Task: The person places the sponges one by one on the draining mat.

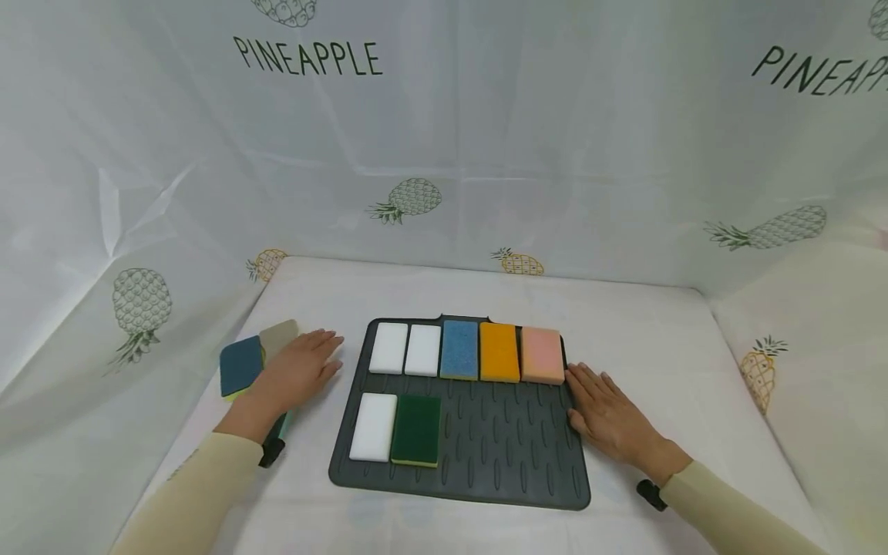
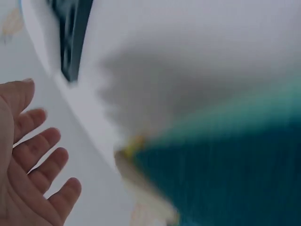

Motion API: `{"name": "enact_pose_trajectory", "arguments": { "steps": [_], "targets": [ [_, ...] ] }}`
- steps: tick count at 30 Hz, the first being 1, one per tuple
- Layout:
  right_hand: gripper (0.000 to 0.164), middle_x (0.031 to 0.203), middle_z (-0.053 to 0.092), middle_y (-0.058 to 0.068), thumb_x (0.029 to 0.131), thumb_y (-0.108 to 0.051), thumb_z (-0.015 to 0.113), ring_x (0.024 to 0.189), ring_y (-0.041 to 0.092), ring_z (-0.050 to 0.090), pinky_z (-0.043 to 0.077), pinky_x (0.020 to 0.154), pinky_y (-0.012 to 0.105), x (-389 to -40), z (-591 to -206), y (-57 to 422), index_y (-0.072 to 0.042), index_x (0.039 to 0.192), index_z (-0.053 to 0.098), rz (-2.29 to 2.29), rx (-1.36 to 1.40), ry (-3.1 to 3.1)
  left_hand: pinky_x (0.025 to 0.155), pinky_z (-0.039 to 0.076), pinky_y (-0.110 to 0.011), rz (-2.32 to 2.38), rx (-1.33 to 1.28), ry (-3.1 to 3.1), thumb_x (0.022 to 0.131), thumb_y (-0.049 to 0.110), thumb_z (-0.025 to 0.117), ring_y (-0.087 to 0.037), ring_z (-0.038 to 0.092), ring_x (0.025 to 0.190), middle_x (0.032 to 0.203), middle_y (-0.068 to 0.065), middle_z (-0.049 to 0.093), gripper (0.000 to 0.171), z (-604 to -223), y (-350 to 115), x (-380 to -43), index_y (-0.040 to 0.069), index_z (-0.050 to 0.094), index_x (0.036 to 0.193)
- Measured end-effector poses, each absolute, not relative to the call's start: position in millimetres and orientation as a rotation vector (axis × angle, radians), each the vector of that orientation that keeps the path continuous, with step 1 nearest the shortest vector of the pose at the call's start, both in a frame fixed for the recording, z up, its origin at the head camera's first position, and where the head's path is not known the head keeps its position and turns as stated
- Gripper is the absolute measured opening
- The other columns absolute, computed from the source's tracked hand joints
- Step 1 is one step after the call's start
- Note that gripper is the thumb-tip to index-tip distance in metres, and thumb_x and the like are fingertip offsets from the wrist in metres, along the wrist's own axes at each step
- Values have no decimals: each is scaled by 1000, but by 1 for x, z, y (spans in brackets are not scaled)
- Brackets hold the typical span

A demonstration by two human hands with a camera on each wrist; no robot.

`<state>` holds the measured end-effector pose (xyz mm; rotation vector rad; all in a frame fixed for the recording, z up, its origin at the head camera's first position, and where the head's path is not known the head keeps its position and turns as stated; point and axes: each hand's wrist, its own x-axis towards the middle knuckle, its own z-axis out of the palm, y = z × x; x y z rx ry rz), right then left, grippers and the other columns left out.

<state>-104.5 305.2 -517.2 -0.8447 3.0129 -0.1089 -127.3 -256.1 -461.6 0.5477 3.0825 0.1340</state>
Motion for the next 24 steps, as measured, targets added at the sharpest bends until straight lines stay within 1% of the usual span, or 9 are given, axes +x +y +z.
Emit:
{"name": "enact_pose_trajectory", "arguments": {
  "steps": [3, 6, 8, 11, 14, 17, 21, 24],
  "targets": [
    [69, 169, 34, 23, 108, -31, 56, 157, 44, 31, 30, 125, 63, -104, -518, 305, 8, 161, 33, -106, -844, 3017, 119, 40, -62, 129, 489, 3121, 107, 27, 63, -45, 51, 141, 147, -24, 60, 45, -446, -279, -132, -1, 61, 142],
    [70, 169, 34, 23, 109, -31, 56, 157, 44, 32, 30, 125, 63, -104, -519, 306, 7, 161, 33, -98, -848, 3020, 115, 41, -66, 132, 443, 3139, 105, 28, 66, -47, 51, 136, 143, -25, 61, 46, -438, -304, -134, -2, 62, 139],
    [70, 169, 33, 24, 108, -32, 56, 157, 44, 32, 30, 125, 63, -104, -519, 306, 7, 161, 32, -95, -850, 3019, 111, 42, -68, 109, 436, 3152, 103, 30, 69, -48, 52, 133, 140, -27, 61, 50, -438, -319, -133, -4, 62, 139],
    [70, 169, 33, 23, 109, -32, 56, 157, 43, 32, 30, 125, 62, -105, -519, 306, 7, 162, 32, -93, -844, 3018, 109, 40, -72, 71, 400, 3141, 101, 38, 72, -51, 48, 133, 140, -29, 59, 59, -442, -335, -131, -4, 60, 141],
    [70, 169, 33, 23, 109, -32, 56, 157, 43, 31, 30, 125, 62, -105, -519, 305, 7, 162, 32, -108, -832, 3016, 107, 35, -75, 73, 331, 3118, 99, 46, 72, -54, 43, 133, 142, -31, 55, 68, -449, -345, -129, -4, 57, 143],
    [71, 170, 33, 23, 109, -33, 56, 157, 44, 31, 29, 125, 62, -105, -518, 304, 6, 162, 31, -128, -818, 3009, 103, 33, -77, 82, 288, 3115, 98, 51, 72, -55, 42, 131, 141, -32, 54, 73, -456, -350, -127, -4, 56, 143],
    [71, 170, 33, 23, 109, -33, 56, 157, 44, 31, 29, 126, 62, -104, -518, 304, 6, 163, 31, -132, -806, 3007, 100, 32, -77, 100, 258, 3139, 96, 52, 73, -55, 40, 130, 140, -32, 52, 73, -463, -353, -127, -3, 55, 140],
    [71, 170, 33, 23, 109, -34, 56, 157, 44, 31, 29, 125, 62, -104, -519, 305, 6, 162, 31, -117, -801, 3011, 102, 29, -79, 123, 222, 3168, 93, 52, 77, -57, 37, 132, 143, -33, 46, 81, -466, -352, -128, -4, 49, 145]
  ]
}}
